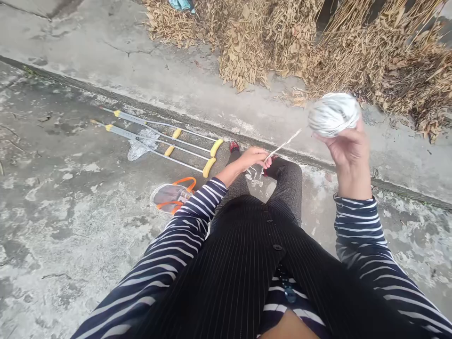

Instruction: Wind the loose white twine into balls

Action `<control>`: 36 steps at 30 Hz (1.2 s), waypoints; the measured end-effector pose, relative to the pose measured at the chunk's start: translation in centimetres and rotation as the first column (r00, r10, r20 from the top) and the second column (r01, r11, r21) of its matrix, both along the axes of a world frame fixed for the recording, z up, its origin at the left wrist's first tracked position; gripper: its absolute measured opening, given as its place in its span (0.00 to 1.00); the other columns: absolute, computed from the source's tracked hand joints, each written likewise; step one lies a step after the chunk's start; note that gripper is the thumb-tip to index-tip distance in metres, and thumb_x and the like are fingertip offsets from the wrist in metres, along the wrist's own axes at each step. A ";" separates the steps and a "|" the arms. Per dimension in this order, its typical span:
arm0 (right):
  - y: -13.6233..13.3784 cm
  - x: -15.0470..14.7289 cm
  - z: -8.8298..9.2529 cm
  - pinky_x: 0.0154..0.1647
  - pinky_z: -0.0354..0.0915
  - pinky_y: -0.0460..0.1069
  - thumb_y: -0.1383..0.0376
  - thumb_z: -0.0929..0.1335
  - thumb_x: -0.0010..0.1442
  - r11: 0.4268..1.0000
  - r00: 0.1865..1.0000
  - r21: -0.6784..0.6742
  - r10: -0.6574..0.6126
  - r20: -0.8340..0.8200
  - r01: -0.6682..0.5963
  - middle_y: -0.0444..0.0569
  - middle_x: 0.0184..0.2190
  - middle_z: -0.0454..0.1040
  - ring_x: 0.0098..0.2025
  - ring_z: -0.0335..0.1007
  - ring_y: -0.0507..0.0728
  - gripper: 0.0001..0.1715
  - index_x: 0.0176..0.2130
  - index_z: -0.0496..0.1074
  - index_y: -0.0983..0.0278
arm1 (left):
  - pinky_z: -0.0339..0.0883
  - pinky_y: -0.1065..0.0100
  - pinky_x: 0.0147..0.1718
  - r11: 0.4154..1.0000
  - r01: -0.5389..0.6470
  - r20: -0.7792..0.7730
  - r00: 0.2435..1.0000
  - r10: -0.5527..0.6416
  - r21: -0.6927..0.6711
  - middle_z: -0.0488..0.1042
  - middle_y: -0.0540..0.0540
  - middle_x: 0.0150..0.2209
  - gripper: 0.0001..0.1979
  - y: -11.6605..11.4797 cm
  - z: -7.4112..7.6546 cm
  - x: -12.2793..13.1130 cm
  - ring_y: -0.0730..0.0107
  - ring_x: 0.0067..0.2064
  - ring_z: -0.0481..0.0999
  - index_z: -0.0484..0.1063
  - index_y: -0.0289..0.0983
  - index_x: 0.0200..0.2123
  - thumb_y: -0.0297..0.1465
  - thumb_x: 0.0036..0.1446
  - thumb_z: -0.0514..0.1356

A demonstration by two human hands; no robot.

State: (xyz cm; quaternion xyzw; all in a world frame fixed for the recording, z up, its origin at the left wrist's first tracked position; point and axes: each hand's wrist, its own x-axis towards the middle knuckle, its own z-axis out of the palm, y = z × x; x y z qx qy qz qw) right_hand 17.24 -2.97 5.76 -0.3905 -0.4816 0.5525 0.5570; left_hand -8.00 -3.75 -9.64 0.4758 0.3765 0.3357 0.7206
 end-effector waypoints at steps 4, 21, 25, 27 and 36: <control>1.0 2.0 1.5 0.60 0.70 0.76 0.62 0.77 0.43 1.000 0.994 0.012 -0.012 0.111 0.011 0.33 0.64 0.69 0.68 0.60 0.74 0.43 0.56 0.66 0.41 | 0.76 0.70 0.34 0.997 0.059 0.014 0.998 -0.059 -0.041 0.80 0.40 0.30 0.12 -1.2 -1.6 -1.0 0.72 0.30 0.79 0.79 0.29 0.31 0.34 0.55 0.66; -1.7 -3.4 0.3 0.34 0.82 0.58 0.69 0.78 0.37 0.960 0.979 -0.223 0.191 0.075 -0.171 0.46 0.55 0.74 0.53 0.75 0.68 0.38 0.48 0.71 0.53 | 0.70 0.60 0.57 0.858 -0.246 0.056 0.967 0.248 0.451 0.80 0.40 0.52 0.21 3.8 5.1 4.3 0.60 0.55 0.77 0.77 0.34 0.52 0.29 0.53 0.68; -1.3 -3.4 -0.4 0.35 0.82 0.61 0.70 0.78 0.37 0.951 0.979 -0.254 0.195 0.058 -0.175 0.46 0.51 0.77 0.50 0.77 0.68 0.37 0.48 0.72 0.54 | 0.75 0.64 0.43 0.922 -0.252 0.065 0.968 0.244 0.295 0.81 0.44 0.31 0.08 2.6 5.5 5.5 0.64 0.38 0.81 0.78 0.31 0.33 0.32 0.55 0.68; -1.3 -3.2 -0.3 0.36 0.82 0.62 0.70 0.78 0.38 0.944 0.976 -0.271 0.209 0.055 -0.187 0.46 0.50 0.77 0.50 0.77 0.68 0.36 0.48 0.72 0.54 | 0.74 0.68 0.34 0.949 -0.217 0.052 0.976 0.210 0.231 0.78 0.47 0.25 0.09 2.2 5.2 5.3 0.69 0.30 0.78 0.76 0.31 0.29 0.32 0.55 0.67; 0.0 -1.7 1.1 0.31 0.82 0.60 0.72 0.77 0.39 0.978 0.989 -0.185 0.111 0.095 -0.092 0.46 0.43 0.78 0.43 0.79 0.66 0.34 0.47 0.72 0.56 | 0.74 0.73 0.28 0.989 -0.110 0.121 0.988 0.098 0.100 0.77 0.47 0.27 0.11 0.7 3.8 3.7 0.76 0.27 0.76 0.77 0.29 0.35 0.33 0.59 0.66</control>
